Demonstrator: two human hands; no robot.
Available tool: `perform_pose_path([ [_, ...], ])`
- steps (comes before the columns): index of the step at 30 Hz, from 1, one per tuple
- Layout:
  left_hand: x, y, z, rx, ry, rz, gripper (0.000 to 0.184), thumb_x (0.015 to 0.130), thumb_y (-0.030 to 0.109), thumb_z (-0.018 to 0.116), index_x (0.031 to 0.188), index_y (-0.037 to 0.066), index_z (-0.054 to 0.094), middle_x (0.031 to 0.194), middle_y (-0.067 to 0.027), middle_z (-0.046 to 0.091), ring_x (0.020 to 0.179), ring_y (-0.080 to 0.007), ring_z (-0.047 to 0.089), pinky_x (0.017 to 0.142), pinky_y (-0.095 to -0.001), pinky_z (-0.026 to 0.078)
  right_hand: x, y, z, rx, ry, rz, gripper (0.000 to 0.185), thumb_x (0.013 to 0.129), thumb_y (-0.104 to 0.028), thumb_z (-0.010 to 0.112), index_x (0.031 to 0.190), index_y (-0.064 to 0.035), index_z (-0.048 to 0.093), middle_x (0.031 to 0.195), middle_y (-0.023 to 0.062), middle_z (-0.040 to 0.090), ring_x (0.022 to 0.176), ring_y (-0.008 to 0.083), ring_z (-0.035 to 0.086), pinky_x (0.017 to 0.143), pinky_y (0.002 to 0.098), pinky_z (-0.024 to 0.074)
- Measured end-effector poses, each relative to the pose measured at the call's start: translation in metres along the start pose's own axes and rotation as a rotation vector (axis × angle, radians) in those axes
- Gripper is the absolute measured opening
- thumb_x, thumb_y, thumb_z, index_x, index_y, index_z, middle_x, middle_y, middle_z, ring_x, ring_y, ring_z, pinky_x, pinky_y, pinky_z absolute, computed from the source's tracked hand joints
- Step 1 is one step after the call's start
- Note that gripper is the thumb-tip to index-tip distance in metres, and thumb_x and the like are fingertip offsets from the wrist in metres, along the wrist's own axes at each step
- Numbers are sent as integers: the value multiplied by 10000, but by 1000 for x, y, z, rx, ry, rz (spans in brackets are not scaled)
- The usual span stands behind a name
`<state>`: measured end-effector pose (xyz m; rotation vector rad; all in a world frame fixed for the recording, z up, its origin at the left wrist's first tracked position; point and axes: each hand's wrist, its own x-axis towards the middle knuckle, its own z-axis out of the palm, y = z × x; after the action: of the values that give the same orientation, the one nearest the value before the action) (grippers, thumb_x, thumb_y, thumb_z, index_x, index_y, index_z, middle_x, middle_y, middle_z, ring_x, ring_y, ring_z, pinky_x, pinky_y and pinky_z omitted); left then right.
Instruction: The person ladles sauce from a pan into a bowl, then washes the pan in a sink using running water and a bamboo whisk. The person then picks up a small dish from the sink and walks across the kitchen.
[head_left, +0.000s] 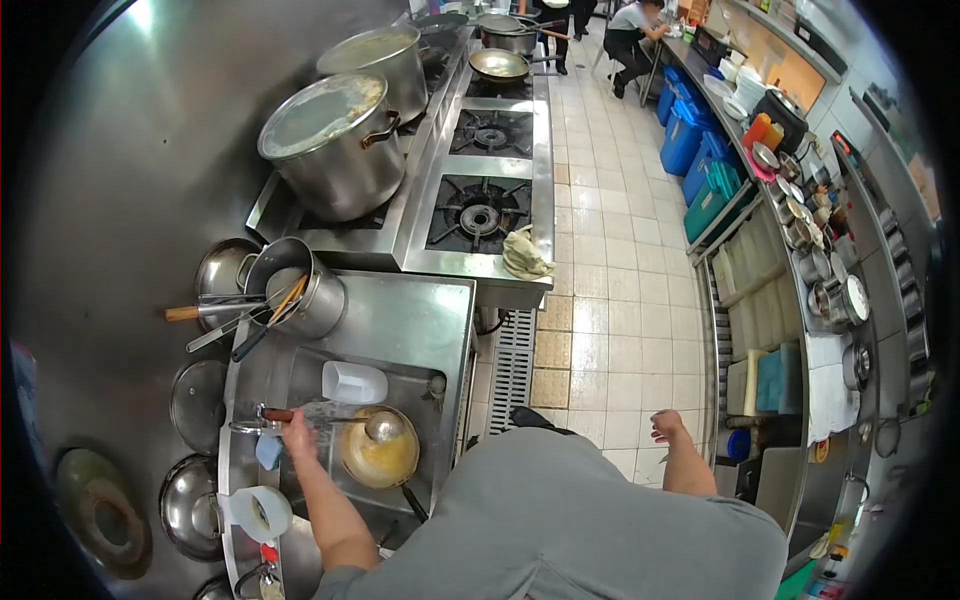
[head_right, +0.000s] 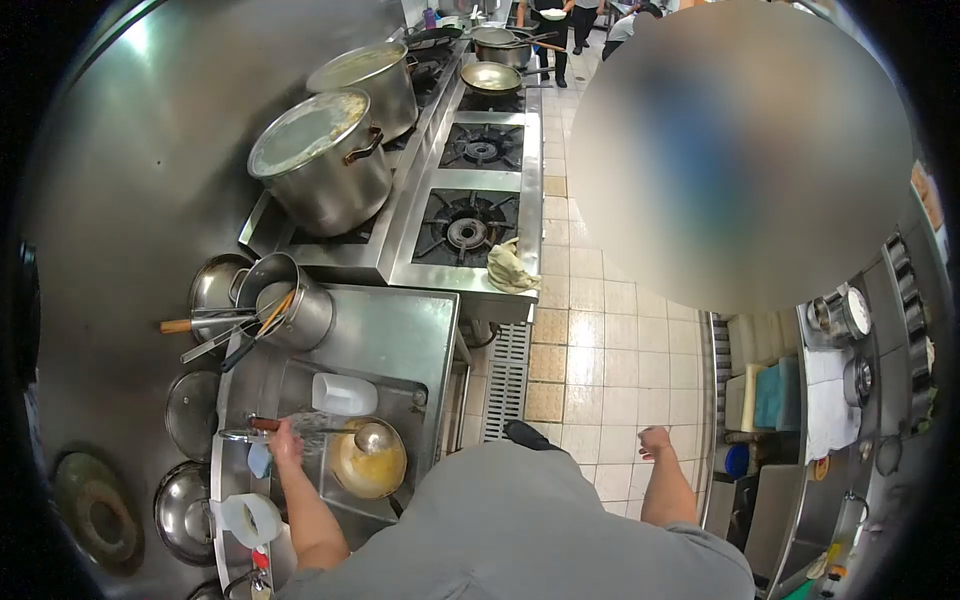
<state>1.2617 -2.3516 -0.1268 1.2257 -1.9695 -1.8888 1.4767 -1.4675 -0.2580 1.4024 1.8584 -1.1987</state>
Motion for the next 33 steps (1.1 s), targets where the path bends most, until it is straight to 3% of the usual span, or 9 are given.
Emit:
perform_pose_path([
  [3,-8,-31,19,-77,30,-14,260,868,243,709,1060,103,605,829,-35,578,599,-134,533,485,-281,444,0,-11,21,-96,-14,-132,274,936,-198,624,1161,-42,643,893,115,674,719,254,709,575,413,596],
  [5,39,-117,13,147,-39,72,397,904,354,705,1199,106,610,977,-67,613,762,-153,586,616,-328,516,-17,-22,33,-133,3,-170,287,927,-203,632,1155,-30,646,904,115,686,730,242,715,552,380,590],
  [7,18,-154,26,237,-73,-71,230,898,258,714,1031,93,624,897,-31,617,656,-115,537,548,-304,461,-27,-25,40,-139,-65,-228,296,923,-206,636,1152,-19,651,897,115,691,735,235,717,540,360,589],
  [11,-46,-116,41,84,-58,-204,169,934,228,712,1012,103,630,887,-23,622,696,-106,547,568,-297,467,-11,-6,40,-356,-158,-163,317,939,-215,610,1184,-21,658,909,115,699,769,236,728,596,399,628],
  [13,-46,-106,37,-86,10,-3,93,964,182,690,992,115,632,832,-3,601,681,-96,533,567,-285,457,-18,-6,26,-363,-128,-134,335,954,-206,586,1225,-19,650,954,126,710,805,246,739,619,418,638],
  [18,-26,-66,1,-228,-100,50,41,967,119,673,992,118,641,806,31,582,663,-67,499,561,-252,416,15,-8,-7,-450,-76,-35,338,956,-195,569,1222,-9,664,979,134,714,806,253,739,625,426,640],
  [27,-15,-65,-8,27,118,107,143,949,260,698,1005,135,655,904,6,633,720,-98,548,609,-250,436,17,-57,2,-562,28,-393,277,891,-240,569,836,-17,724,701,146,709,664,242,722,640,403,600],
  [29,-6,-59,5,43,168,99,194,942,289,704,1043,134,646,949,-8,639,755,-105,560,623,-263,448,6,-57,7,-699,67,-558,284,890,-244,561,839,-16,723,725,144,722,666,262,724,669,409,590],
  [33,-26,-52,18,207,144,90,284,939,287,694,1147,120,597,1047,-29,621,897,-128,567,675,-326,484,-11,-31,9,-496,110,-471,298,893,-248,553,911,-15,737,806,149,742,672,278,726,678,405,586],
])
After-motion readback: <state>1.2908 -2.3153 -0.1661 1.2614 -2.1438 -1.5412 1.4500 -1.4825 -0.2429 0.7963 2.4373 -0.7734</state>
